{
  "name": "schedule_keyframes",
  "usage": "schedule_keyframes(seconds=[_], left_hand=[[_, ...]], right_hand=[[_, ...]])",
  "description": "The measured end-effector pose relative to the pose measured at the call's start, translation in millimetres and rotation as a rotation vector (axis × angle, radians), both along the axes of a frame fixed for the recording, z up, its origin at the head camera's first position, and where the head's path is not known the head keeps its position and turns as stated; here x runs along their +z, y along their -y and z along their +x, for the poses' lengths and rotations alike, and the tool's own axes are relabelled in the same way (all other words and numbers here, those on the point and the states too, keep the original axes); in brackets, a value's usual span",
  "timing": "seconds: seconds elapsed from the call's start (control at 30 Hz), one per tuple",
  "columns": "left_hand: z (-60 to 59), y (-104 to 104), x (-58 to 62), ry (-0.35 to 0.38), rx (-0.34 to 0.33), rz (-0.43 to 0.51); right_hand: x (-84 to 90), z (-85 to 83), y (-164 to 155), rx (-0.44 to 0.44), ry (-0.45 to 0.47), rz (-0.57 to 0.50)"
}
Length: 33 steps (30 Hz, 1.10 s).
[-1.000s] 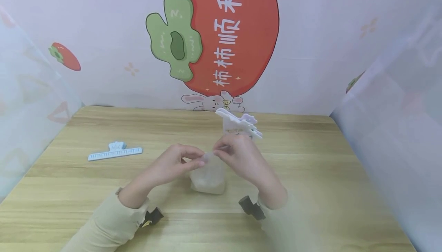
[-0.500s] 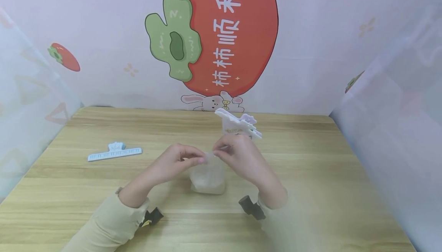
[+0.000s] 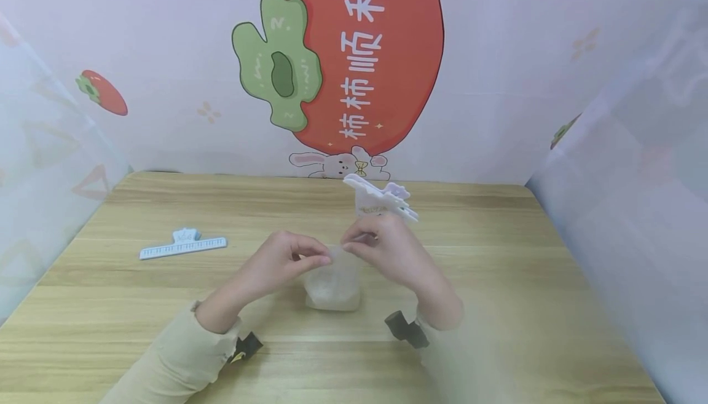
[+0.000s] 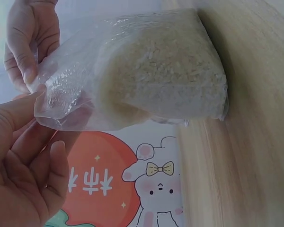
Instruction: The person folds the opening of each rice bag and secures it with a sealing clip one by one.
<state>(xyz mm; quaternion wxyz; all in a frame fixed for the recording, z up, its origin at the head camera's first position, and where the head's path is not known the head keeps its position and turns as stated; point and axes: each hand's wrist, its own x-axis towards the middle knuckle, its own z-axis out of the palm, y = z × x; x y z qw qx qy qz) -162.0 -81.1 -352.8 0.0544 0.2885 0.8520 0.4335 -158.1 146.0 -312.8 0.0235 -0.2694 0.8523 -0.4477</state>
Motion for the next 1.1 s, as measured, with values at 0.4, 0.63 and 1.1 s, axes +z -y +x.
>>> schedule_keyframes(seconds=[0.4, 0.63, 1.1], left_hand=[[0.0, -1, -5.0, -0.051, 0.014, -0.001], [-0.5, -1, -6.6, -0.079, 0.03, -0.012], [-1.1, -1, -5.4, -0.088, 0.008, 0.013]], right_hand=[[7.2, -6.5, -8, 0.146, 0.026, 0.087], [18.3, -14.5, -3, 0.186, 0.031, 0.203], [13.1, -18.0, 6, 0.226, -0.05, 0.288]])
